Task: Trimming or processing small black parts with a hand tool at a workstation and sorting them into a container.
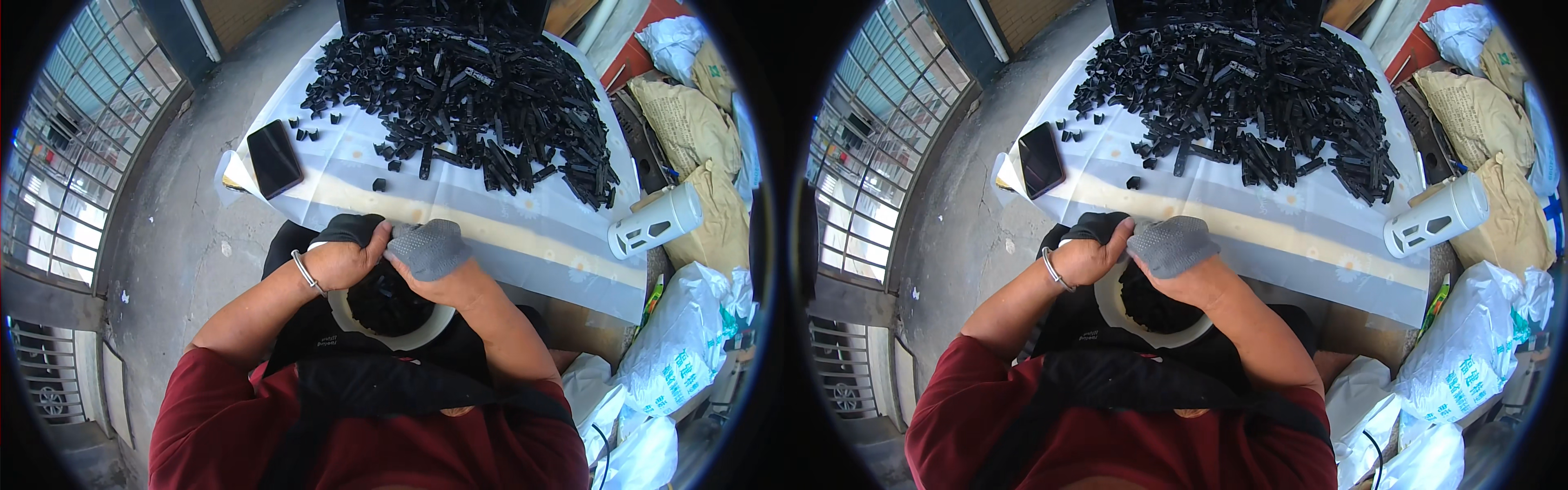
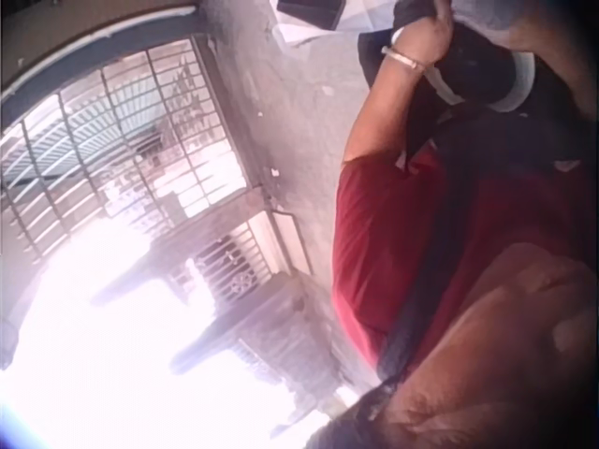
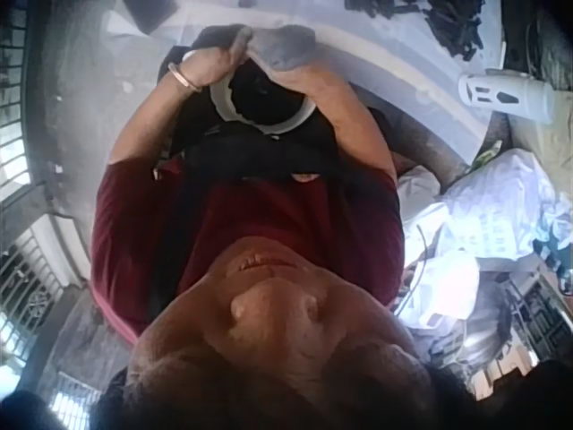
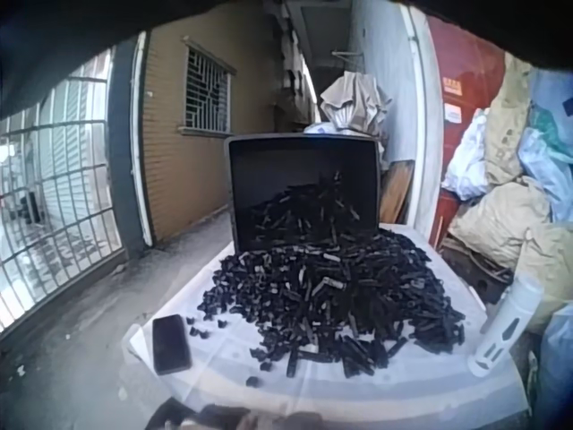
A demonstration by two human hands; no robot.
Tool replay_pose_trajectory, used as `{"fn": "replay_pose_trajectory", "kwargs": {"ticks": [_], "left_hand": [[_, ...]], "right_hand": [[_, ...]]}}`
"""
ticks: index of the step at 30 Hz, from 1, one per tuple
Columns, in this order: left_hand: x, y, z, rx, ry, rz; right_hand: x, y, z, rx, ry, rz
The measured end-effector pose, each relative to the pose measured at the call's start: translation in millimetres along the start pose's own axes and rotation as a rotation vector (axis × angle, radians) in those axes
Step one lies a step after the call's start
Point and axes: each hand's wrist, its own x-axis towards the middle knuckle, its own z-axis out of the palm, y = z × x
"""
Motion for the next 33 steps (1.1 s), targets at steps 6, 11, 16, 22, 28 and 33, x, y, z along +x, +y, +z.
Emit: {"fn": "replay_pose_trajectory", "kwargs": {"ticks": [6, 11, 16, 22, 28, 33], "left_hand": [[17.7, -24.3, -17.2, 0.466, 0.198, 0.024], [57.5, -32.0, -0.9, 0.595, 0.21, 0.082], [54.6, -32.9, 1.3, 0.644, 0.04, 0.018], [38.5, -17.7, -8.3, 0.274, 0.199, -0.141], [18.2, -5.8, 2.0, -0.549, 0.068, -0.365], [12.0, -0.6, 9.6, -0.505, -0.015, -0.372]], "right_hand": [[25.6, 46.0, -7.7, -0.202, -0.099, 0.223], [38.5, 77.5, 17.4, -0.432, -0.025, 0.162], [40.7, 67.8, 7.9, -0.465, -0.095, 0.072], [21.4, 46.0, 0.7, -0.137, -0.099, 0.272], [11.9, 11.8, 4.2, 0.03, -0.018, 0.174], [8.8, 9.4, -1.7, -0.059, -0.029, 0.07]]}}
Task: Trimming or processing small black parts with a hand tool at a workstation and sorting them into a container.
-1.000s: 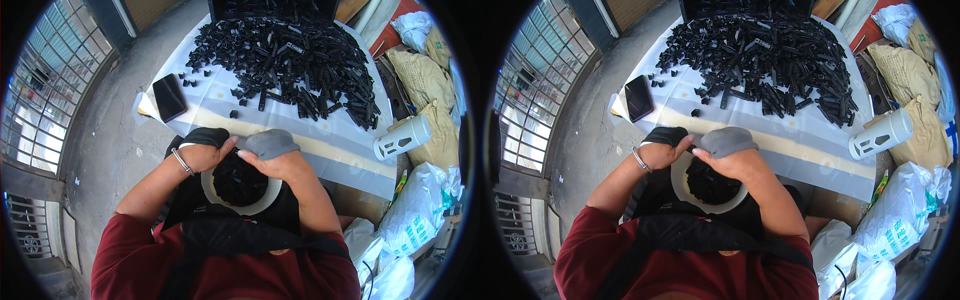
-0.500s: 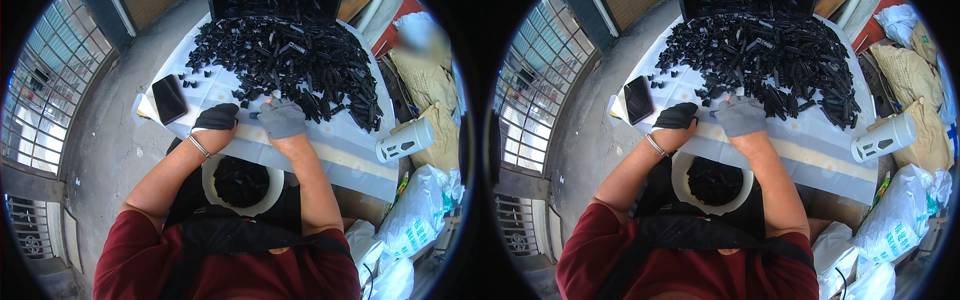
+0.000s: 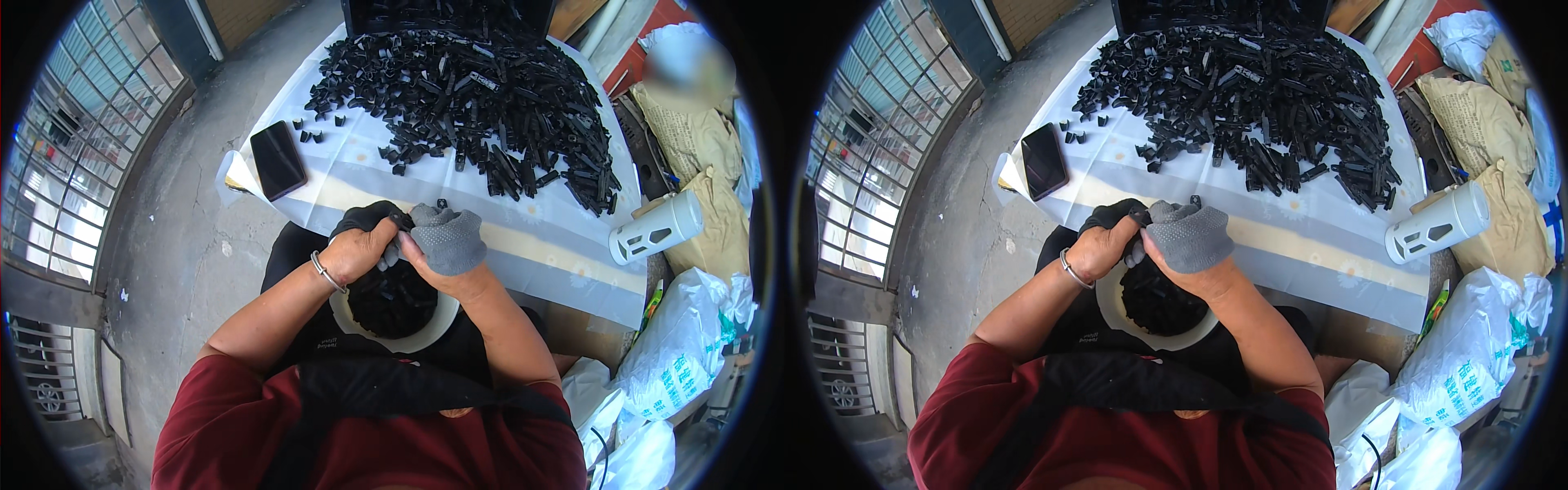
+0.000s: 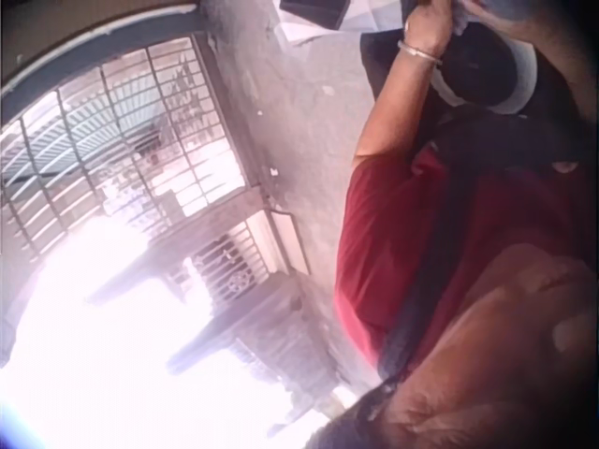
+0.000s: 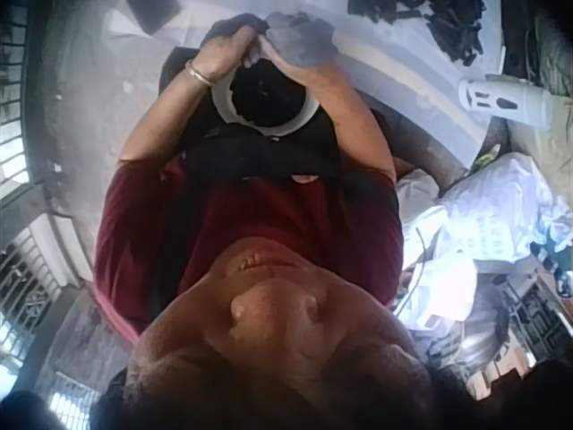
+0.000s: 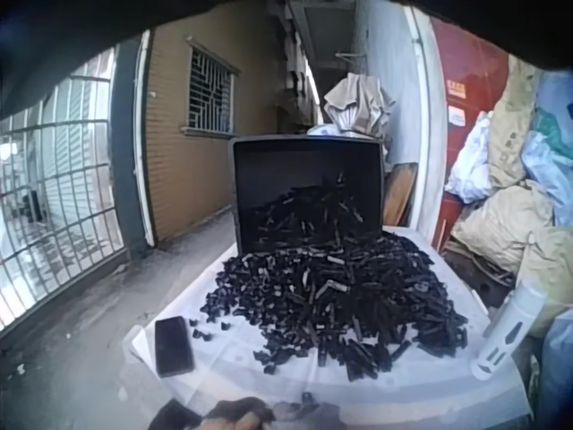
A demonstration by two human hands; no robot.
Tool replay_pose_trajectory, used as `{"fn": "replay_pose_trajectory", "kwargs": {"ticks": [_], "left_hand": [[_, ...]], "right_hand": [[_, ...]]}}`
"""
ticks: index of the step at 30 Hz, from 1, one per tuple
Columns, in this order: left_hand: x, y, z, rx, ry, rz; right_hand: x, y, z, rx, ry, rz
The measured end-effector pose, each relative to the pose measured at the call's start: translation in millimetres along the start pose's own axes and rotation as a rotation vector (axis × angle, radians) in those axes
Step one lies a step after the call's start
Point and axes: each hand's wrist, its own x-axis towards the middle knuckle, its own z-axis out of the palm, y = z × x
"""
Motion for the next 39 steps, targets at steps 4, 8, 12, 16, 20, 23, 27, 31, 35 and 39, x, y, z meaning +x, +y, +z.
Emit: {"fn": "replay_pose_trajectory", "kwargs": {"ticks": [4, 8, 12, 16, 20, 23, 27, 31, 35, 39], "left_hand": [[-1.0, -9.4, 8.7, -0.041, 0.009, 0.14], [0.6, -5.2, 8.1, -0.067, 0.135, 0.154], [1.6, -4.6, 2.2, 0.106, 0.115, 0.198], [0.0, -4.4, 5.3, 0.106, 0.092, 0.189], [-11.6, -0.5, 14.1, 0.248, 0.144, 0.332], [-24.5, -9.4, 9.6, 0.403, 0.102, 0.335], [-23.0, -6.3, 1.0, 0.447, 0.032, 0.32], [2.2, 7.0, -21.5, 0.879, 0.075, 0.372], [55.1, -6.2, -19.4, 0.977, 0.439, 0.624], [84.6, -1.8, -6.7, 1.082, 0.313, 0.424]], "right_hand": [[0.4, -1.4, -0.9, 0.107, 0.095, 0.027], [-0.8, 4.5, -14.8, 0.101, 0.1, 0.038], [-14.0, 11.0, -17.6, 0.076, 0.02, 0.01], [-13.9, 3.0, -18.1, -0.008, -0.024, 0.02], [-17.1, -13.6, 0.8, -0.149, 0.057, -0.048], [-28.0, -22.8, 13.9, -0.067, 0.063, -0.015], [-29.5, -20.3, 16.2, 0.093, 0.047, -0.027], [-17.8, -11.8, -21.7, 0.049, -0.272, 0.095], [-12.7, 10.6, -16.8, -0.201, -0.015, 0.245], [-13.3, 21.6, -7.7, -0.2, -0.085, 0.179]]}}
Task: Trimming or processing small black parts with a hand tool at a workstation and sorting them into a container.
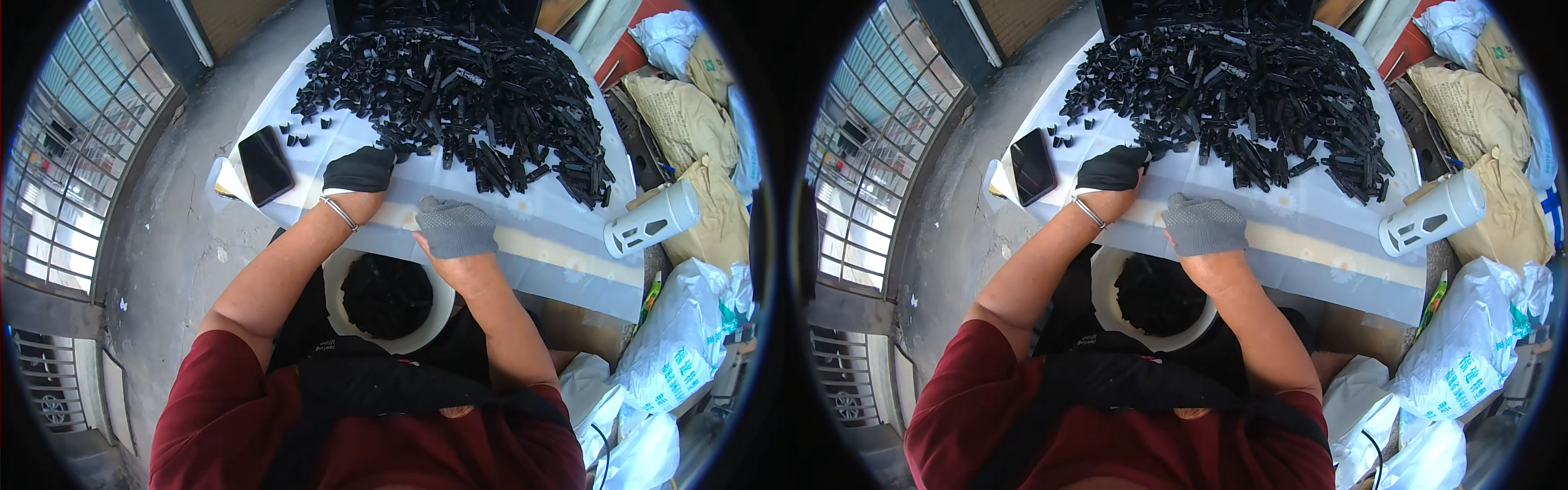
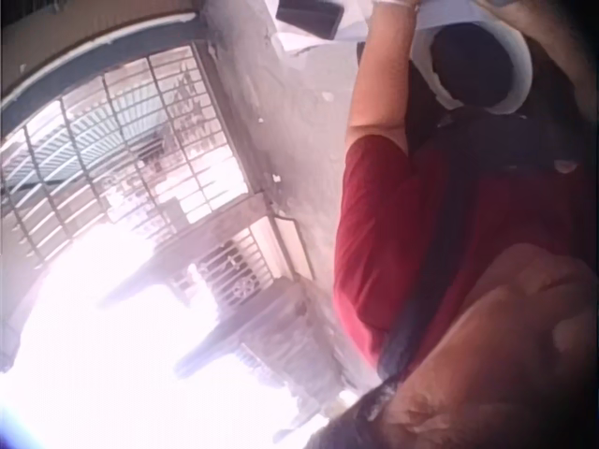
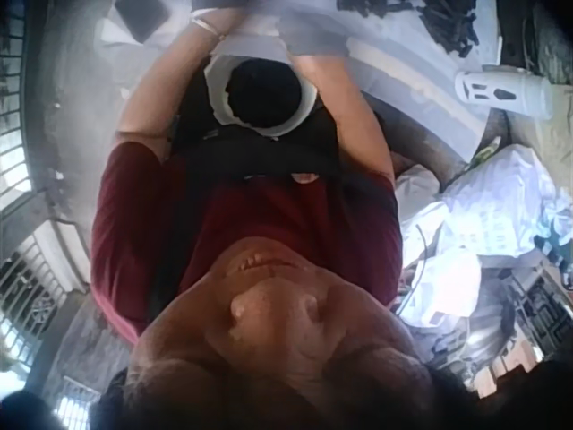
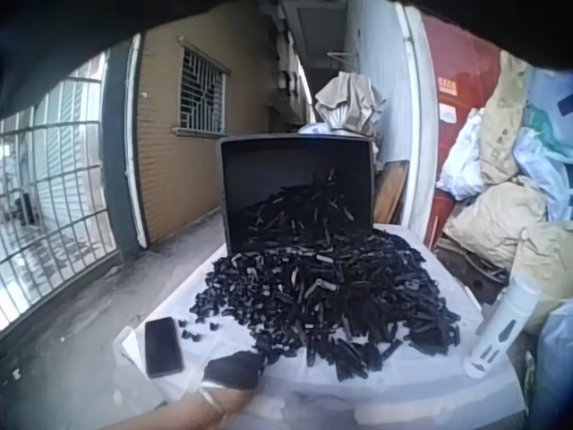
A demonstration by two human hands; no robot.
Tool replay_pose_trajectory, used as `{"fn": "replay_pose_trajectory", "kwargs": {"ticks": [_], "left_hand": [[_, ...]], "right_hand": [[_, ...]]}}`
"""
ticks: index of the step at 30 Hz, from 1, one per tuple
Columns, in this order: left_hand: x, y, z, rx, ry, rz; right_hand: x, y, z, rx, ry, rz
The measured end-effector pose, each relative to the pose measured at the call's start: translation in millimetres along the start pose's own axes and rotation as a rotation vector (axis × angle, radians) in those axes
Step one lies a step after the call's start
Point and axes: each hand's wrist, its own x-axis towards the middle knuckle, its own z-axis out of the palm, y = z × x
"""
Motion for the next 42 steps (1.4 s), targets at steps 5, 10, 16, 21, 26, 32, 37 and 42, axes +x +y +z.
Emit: {"fn": "replay_pose_trajectory", "kwargs": {"ticks": [5, 10, 16, 21, 26, 32, 37, 42], "left_hand": [[-8.2, 1.6, 6.7, -0.042, 0.054, 0.0], [-18.2, 4.5, -12.6, -0.098, -0.034, -0.069], [-44.5, 10.3, -21.5, -0.588, -0.097, -0.25], [-62.0, 25.3, -39.1, -0.911, -0.29, -0.347], [-73.1, 33.2, -30.4, -1.044, -0.243, -0.199], [-77.3, 32.9, -23.2, -1.193, -0.156, -0.457], [-78.6, 30.8, -16.6, -1.3, -0.096, -0.464], [-74.9, 41.0, -31.1, -1.115, -0.024, -0.418]], "right_hand": [[6.7, 11.0, -13.5, 0.025, -0.324, 0.091], [-8.9, 25.8, 4.5, 0.327, -0.102, 0.192], [-5.1, -1.0, -1.4, 0.848, 0.084, 0.191], [-3.1, -8.2, 4.4, 0.504, 0.118, -0.036], [-5.3, -10.4, 2.6, 0.387, 0.194, -0.162], [-6.3, -16.0, -16.7, 0.456, 0.178, -0.028], [-15.3, -13.6, -13.5, 0.34, 0.094, -0.064], [-14.7, -22.7, -9.3, 0.029, 0.085, -0.077]]}}
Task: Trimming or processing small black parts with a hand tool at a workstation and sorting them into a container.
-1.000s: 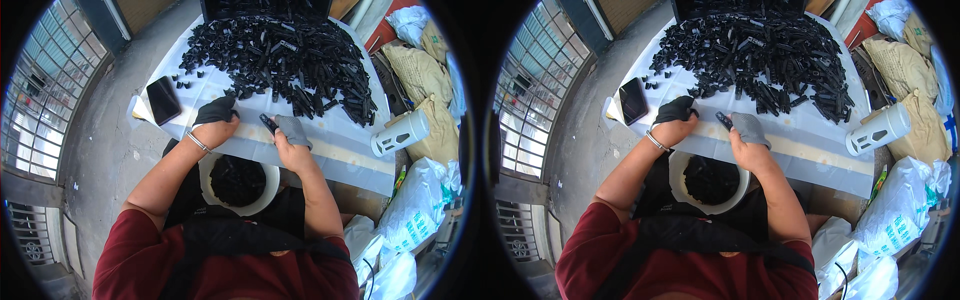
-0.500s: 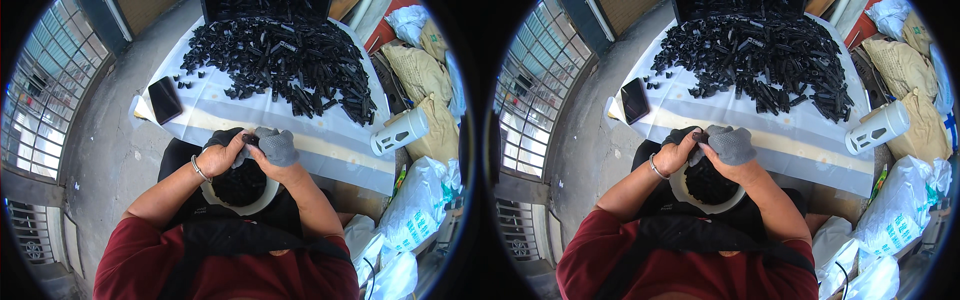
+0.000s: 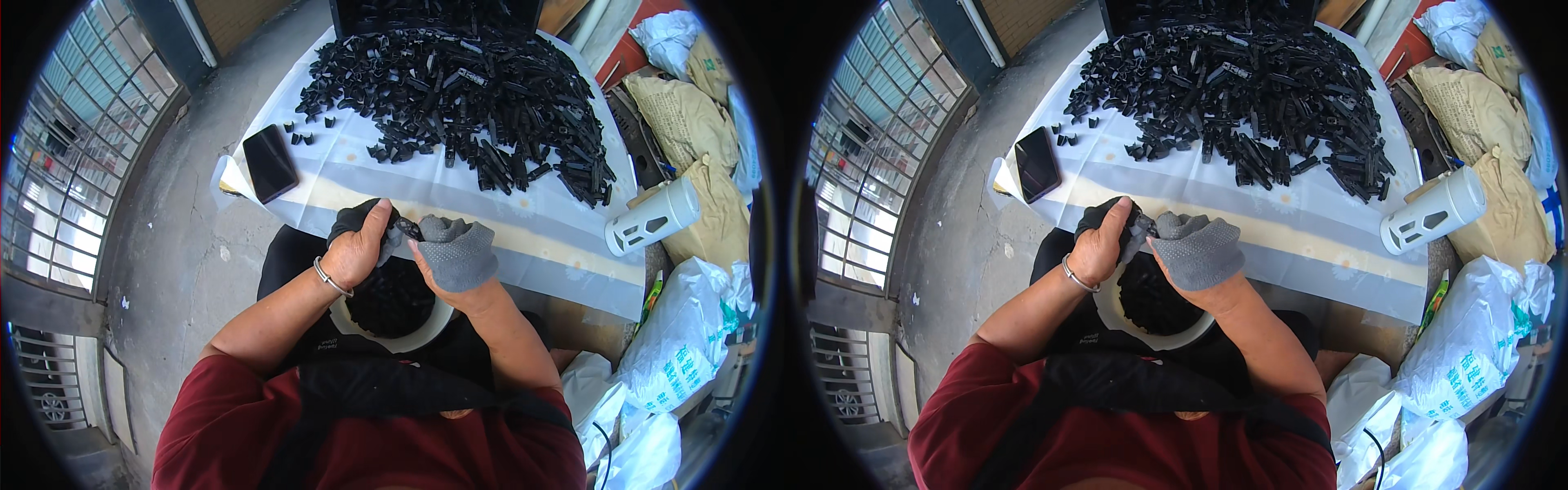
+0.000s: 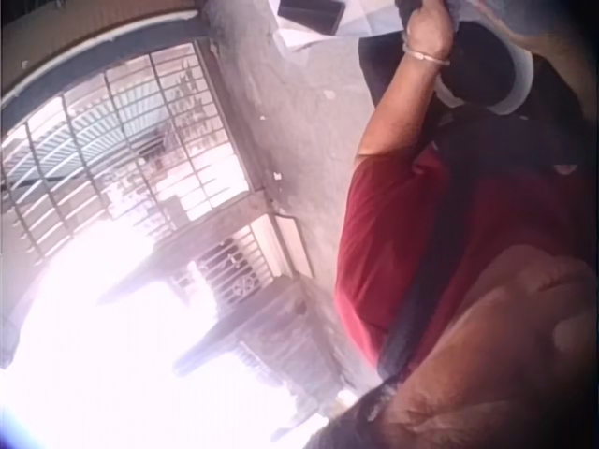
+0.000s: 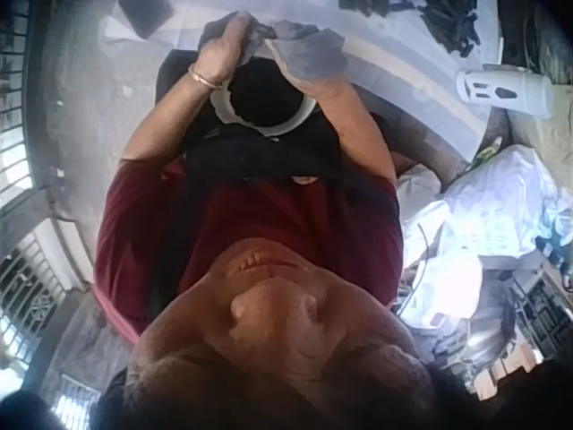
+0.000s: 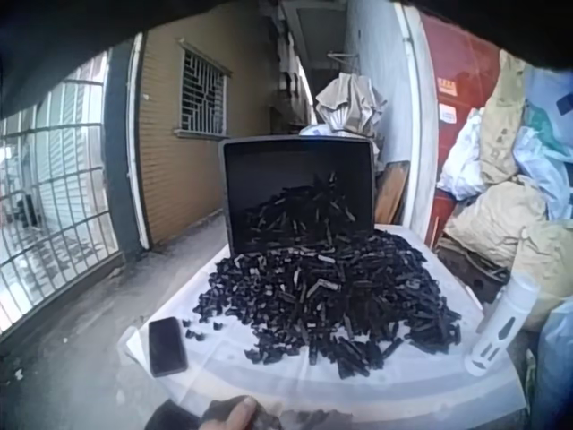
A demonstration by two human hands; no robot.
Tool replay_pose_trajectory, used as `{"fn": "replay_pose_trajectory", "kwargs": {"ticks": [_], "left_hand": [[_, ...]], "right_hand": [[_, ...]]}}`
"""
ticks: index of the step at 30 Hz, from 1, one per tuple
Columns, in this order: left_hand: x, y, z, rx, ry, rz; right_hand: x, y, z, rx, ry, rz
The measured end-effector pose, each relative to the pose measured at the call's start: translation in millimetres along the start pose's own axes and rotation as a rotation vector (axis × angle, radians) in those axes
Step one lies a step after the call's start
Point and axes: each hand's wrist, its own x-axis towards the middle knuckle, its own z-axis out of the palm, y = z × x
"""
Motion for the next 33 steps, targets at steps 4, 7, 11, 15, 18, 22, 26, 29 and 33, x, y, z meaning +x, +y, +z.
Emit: {"fn": "replay_pose_trajectory", "kwargs": {"ticks": [4, 7, 11, 15, 18, 22, 26, 29, 33], "left_hand": [[0.0, 0.2, 2.5, 0.007, 0.04, 0.055], [0.8, 1.2, 2.1, 0.015, 0.027, 0.059], [2.6, -6.1, 1.8, 0.073, -0.025, 0.12], [-5.9, 3.0, 8.8, 0.237, -0.003, 0.335], [-7.1, 0.0, 6.1, 0.321, 0.035, 0.409], [3.5, 9.8, -20.9, 0.743, -0.278, 0.34], [40.7, -2.7, -34.9, 1.017, -0.042, 0.457], [80.5, 1.6, -20.4, 1.026, 0.121, 0.477], [109.0, -15.5, -1.8, 1.009, 0.036, 0.465]], "right_hand": [[4.2, -6.8, -5.2, -0.015, -0.071, 0.02], [5.0, -6.8, -5.4, -0.061, -0.074, 0.021], [4.3, -7.2, -5.7, -0.089, -0.048, 0.008], [7.2, -13.8, -2.8, -0.14, -0.104, -0.045], [4.0, -7.2, 12.8, 0.05, 0.186, -0.153], [3.8, 4.0, -1.5, 0.355, 0.026, -0.121], [8.7, 48.6, -12.8, 0.0, 0.072, 0.399], [11.9, 85.1, -2.2, -0.255, -0.028, 0.518], [18.1, 72.9, 8.3, -0.159, -0.058, 0.44]]}}
